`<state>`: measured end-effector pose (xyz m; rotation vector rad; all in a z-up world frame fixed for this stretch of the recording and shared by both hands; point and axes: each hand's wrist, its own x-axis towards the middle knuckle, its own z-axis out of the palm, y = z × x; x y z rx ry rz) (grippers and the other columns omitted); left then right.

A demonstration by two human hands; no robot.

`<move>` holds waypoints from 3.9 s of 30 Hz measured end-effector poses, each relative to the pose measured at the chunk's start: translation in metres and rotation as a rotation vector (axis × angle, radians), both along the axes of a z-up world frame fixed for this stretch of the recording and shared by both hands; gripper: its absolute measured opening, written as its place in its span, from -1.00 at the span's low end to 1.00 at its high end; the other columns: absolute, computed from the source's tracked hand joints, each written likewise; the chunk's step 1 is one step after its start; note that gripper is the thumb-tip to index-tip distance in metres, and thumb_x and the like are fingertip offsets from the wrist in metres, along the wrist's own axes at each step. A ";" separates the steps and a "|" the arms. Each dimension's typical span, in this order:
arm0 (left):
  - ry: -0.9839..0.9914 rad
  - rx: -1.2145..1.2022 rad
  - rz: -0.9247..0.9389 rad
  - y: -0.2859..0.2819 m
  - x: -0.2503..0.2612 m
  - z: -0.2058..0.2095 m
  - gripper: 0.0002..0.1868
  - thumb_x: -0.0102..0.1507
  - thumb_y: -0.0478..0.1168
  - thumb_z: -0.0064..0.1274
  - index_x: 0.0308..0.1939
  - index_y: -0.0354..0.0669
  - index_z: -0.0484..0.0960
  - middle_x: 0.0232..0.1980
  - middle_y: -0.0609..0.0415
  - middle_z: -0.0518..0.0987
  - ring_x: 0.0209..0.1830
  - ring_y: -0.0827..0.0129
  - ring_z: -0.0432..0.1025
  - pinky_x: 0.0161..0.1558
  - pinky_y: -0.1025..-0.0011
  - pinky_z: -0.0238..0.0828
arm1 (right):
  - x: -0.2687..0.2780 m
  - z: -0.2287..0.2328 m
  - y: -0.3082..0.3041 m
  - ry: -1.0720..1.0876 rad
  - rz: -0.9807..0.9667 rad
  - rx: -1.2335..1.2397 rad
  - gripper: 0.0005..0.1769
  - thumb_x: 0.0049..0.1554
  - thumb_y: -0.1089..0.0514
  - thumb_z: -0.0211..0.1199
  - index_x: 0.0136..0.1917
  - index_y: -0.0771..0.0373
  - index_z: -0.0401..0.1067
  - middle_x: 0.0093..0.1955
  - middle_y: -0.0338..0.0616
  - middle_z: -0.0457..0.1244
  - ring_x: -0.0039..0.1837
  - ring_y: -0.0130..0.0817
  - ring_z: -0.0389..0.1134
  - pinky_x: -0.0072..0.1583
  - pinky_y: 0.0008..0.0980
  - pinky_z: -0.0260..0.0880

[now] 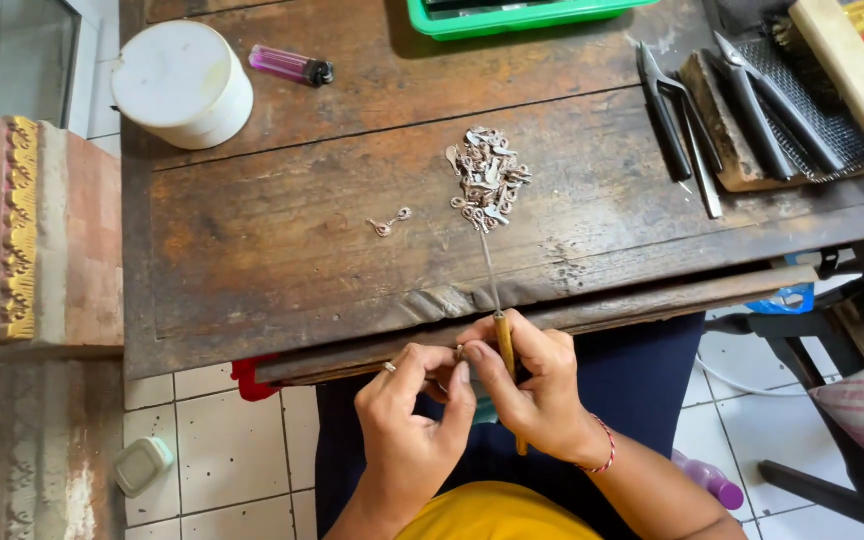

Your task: The person is using a needle file to smooth and refine small silver jewelry components on a wooden workbench.

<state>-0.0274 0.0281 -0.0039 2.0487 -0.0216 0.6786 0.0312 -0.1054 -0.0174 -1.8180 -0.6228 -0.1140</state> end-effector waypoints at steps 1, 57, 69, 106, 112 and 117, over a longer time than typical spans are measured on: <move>-0.003 0.001 0.003 0.001 0.000 -0.001 -0.94 0.27 -0.30 0.04 -0.31 -0.13 0.53 -0.40 0.19 0.58 -0.55 0.42 0.45 -0.39 0.48 0.46 | 0.000 -0.001 0.001 -0.003 0.003 0.001 -0.84 0.25 0.13 0.16 -0.13 0.22 0.46 -0.42 -0.40 0.23 -0.44 -0.62 0.08 -0.34 -0.57 0.12; -0.150 0.089 0.311 -0.023 0.027 -0.039 -0.80 0.29 -0.34 0.10 -0.45 -0.13 0.56 -0.71 0.27 0.36 -0.77 0.42 0.33 -0.53 0.56 0.38 | -0.036 -0.093 -0.046 0.456 0.246 0.583 -0.62 0.24 0.36 0.05 0.30 0.58 0.29 -0.62 -0.25 0.18 -0.62 -0.65 0.15 -0.47 -0.70 0.20; 0.022 0.321 0.238 -0.020 0.021 -0.025 -0.88 0.36 -0.33 0.02 -0.30 -0.17 0.53 -0.56 0.18 0.41 -0.67 0.38 0.26 -0.51 0.38 0.23 | -0.002 -0.023 -0.043 0.304 0.220 0.098 -0.65 0.30 0.23 0.14 0.33 0.35 0.39 -0.44 -0.34 0.20 -0.49 -0.68 0.10 -0.28 -0.67 0.10; 0.288 0.426 -0.036 0.000 0.029 0.025 -0.72 0.33 -0.43 -0.06 -0.44 -0.16 0.23 -0.60 0.08 0.15 -0.64 0.25 0.06 -0.49 0.29 0.05 | 0.003 -0.018 -0.072 0.443 0.288 0.029 -0.70 0.21 0.25 0.24 0.21 0.31 0.49 -0.30 -0.42 0.34 -0.43 -0.77 0.00 -0.25 -0.76 0.02; 0.293 0.533 -0.047 0.001 0.029 0.028 -0.76 0.36 -0.38 -0.08 -0.39 -0.15 0.27 -0.60 -0.01 0.24 -0.65 0.10 0.24 -0.52 0.16 0.07 | 0.017 0.005 -0.045 -0.002 0.257 -0.267 -0.66 0.32 0.21 0.18 0.36 0.16 0.39 -0.40 -0.33 0.26 -0.55 -0.51 0.13 -0.39 -0.45 0.16; 0.324 0.365 -0.066 0.002 0.026 0.029 -0.76 0.27 -0.42 0.03 -0.38 -0.09 0.31 -0.59 0.16 0.19 -0.62 0.36 0.09 -0.46 0.34 0.10 | 0.027 0.018 -0.049 0.114 0.235 -0.263 -0.50 0.25 0.18 0.24 0.45 0.19 0.33 -0.53 -0.36 0.06 -0.51 -0.46 -0.04 -0.33 -0.50 0.05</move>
